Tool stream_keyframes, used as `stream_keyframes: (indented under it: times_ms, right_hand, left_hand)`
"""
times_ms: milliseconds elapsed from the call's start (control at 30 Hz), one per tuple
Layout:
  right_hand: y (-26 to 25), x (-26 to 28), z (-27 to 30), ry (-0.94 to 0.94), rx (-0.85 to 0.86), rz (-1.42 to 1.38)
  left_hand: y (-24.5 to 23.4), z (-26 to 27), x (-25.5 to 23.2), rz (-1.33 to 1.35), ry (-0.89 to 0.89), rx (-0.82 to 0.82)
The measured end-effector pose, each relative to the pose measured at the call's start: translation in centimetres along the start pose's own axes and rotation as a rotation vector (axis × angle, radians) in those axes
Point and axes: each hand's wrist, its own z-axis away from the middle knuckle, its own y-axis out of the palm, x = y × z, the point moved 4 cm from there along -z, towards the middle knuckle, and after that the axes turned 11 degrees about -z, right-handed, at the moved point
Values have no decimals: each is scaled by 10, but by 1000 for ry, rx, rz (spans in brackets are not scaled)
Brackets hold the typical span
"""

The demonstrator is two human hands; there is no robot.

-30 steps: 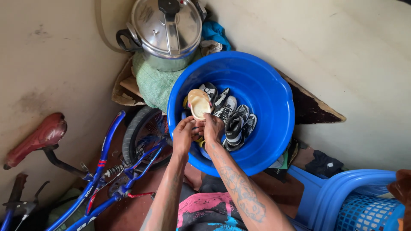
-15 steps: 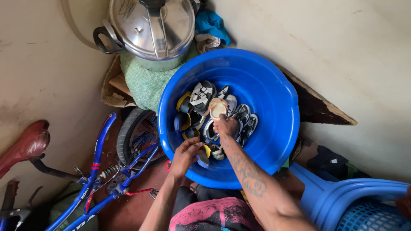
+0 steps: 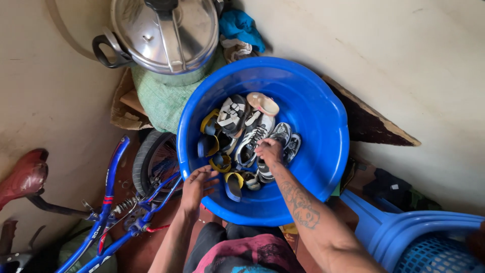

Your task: Picking up various shoes and sandals from a rack and floor and placing them into a blue plastic tub.

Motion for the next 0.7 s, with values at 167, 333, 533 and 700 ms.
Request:
stream_keyframes:
  times_ms: [167,333,533,700]
  right_hand:
    - [18,2,64,101,-16,-44]
    - [20,-6,93,193,7,-79]
    - [11,7,89,198,80,32]
    - [-8,29,65,157,44,4]
  left_hand:
    - [12,-17,19,166,-78,5]
    - [21,-24,34,162,-120,-12]
    - [26,-27,42,171,-134,-39]
    - [22,-29,41,110,-44,-47]
